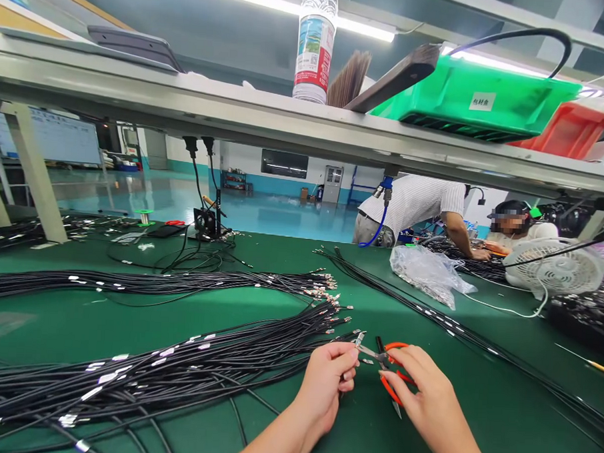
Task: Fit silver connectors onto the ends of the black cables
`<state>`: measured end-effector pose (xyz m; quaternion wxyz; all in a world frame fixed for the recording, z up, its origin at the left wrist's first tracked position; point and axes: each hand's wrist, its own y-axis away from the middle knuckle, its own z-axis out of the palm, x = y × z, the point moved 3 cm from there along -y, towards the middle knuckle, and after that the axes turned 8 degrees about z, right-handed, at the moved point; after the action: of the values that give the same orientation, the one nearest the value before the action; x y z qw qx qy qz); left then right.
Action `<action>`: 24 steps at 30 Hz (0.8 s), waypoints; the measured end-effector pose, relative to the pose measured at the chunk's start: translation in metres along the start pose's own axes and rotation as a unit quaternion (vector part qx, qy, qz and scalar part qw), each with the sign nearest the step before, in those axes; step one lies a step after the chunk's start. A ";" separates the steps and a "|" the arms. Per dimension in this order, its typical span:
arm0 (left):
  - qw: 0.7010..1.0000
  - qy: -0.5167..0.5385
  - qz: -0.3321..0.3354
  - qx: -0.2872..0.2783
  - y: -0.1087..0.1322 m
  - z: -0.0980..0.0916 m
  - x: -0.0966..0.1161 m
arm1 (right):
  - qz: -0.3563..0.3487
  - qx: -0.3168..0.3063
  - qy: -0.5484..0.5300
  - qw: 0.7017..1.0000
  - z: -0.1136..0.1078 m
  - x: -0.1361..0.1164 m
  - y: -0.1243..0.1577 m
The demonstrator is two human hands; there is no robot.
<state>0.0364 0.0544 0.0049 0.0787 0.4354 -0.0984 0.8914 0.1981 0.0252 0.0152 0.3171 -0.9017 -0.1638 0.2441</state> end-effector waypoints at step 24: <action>1.000 0.009 -0.002 0.000 -0.001 -0.001 -0.001 | 0.049 0.005 -0.026 0.998 -0.003 -0.006 -0.001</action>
<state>0.0366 0.0558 0.0034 0.0811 0.4273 -0.0964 0.8953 0.1945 0.0218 0.0202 0.3052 -0.9004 -0.1258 0.2835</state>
